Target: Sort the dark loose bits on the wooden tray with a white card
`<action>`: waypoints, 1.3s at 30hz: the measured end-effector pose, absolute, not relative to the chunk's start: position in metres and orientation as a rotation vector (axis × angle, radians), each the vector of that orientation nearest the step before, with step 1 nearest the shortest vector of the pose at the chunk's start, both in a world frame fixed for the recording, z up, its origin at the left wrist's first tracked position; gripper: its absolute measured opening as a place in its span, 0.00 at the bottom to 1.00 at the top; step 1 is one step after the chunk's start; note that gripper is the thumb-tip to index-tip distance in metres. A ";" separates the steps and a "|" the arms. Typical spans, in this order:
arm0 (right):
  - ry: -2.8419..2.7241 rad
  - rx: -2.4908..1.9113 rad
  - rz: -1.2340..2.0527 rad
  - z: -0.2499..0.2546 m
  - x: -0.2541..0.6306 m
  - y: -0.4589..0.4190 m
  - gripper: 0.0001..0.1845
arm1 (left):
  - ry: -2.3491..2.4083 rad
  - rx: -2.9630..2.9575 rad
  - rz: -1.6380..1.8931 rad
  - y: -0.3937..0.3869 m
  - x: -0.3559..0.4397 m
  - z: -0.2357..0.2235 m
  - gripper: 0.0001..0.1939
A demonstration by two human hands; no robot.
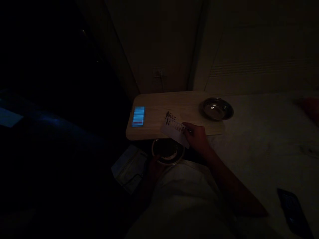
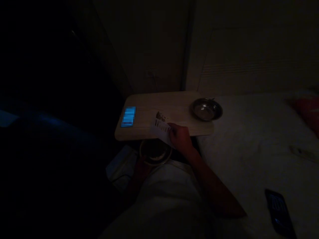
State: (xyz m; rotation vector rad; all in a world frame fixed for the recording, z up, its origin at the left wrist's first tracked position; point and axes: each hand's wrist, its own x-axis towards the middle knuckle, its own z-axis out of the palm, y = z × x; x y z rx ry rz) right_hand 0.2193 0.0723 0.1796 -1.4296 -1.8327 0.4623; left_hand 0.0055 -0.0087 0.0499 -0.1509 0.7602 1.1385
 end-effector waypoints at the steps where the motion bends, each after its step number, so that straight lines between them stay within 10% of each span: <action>1: -1.839 -1.444 0.459 0.179 0.217 0.072 0.18 | 0.737 -0.145 1.144 -0.009 0.005 0.048 0.19; 39: -1.938 -1.384 0.391 0.175 0.225 0.105 0.19 | 0.777 -0.140 1.100 -0.009 0.009 0.052 0.18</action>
